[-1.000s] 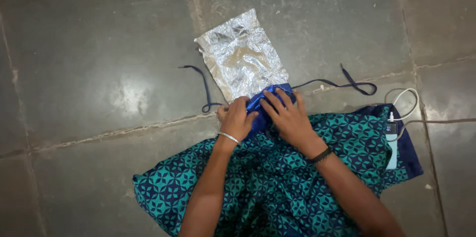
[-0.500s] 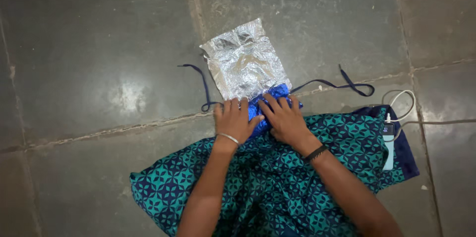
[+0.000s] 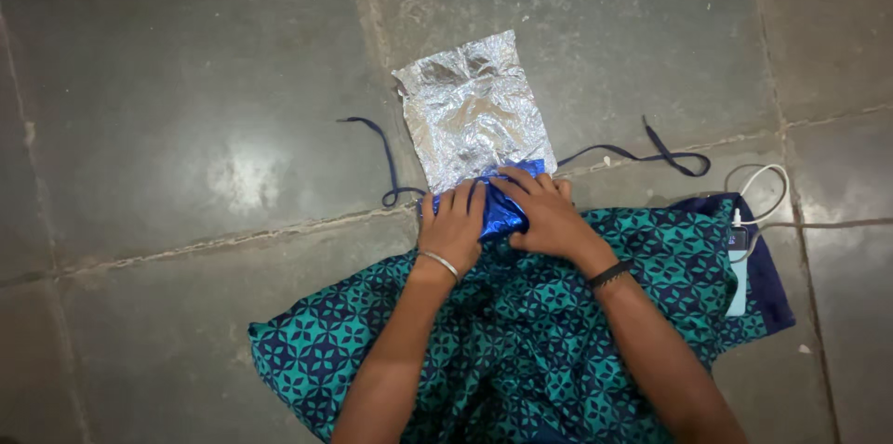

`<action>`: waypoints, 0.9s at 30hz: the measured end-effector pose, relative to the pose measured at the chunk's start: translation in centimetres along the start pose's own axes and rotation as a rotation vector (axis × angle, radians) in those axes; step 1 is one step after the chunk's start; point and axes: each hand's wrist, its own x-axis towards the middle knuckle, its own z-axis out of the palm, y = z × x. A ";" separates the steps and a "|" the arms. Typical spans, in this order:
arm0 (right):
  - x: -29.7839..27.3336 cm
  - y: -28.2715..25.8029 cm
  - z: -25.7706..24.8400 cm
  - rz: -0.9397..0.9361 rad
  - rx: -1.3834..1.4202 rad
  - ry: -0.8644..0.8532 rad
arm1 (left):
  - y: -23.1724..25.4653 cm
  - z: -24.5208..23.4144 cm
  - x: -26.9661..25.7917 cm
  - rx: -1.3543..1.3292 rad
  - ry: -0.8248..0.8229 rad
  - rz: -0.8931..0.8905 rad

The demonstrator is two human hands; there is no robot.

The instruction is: The person wraps a small white rectangular object in a blue and silver foil sheet on the floor. They fold the foil around the object, tie the ends with a blue string, then unwrap it and rewrap it again.

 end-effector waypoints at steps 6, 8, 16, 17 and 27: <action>-0.3 0.5 0.3 -0.026 0.027 0.009 | -0.3 -0.5 0.3 -0.102 -0.110 -0.035; -0.4 0.6 0.3 -0.041 0.057 0.023 | -0.5 -0.6 0.3 -0.150 -0.097 -0.042; -0.6 2.1 0.5 -0.099 0.240 0.293 | -1.1 -0.3 0.4 -0.286 0.021 -0.104; -0.6 2.2 0.6 -0.085 0.226 0.295 | -1.2 -0.4 0.5 -0.299 -0.009 -0.122; -0.3 1.6 -0.1 -0.130 0.176 0.339 | -2.7 0.1 0.5 -0.364 -0.026 -0.141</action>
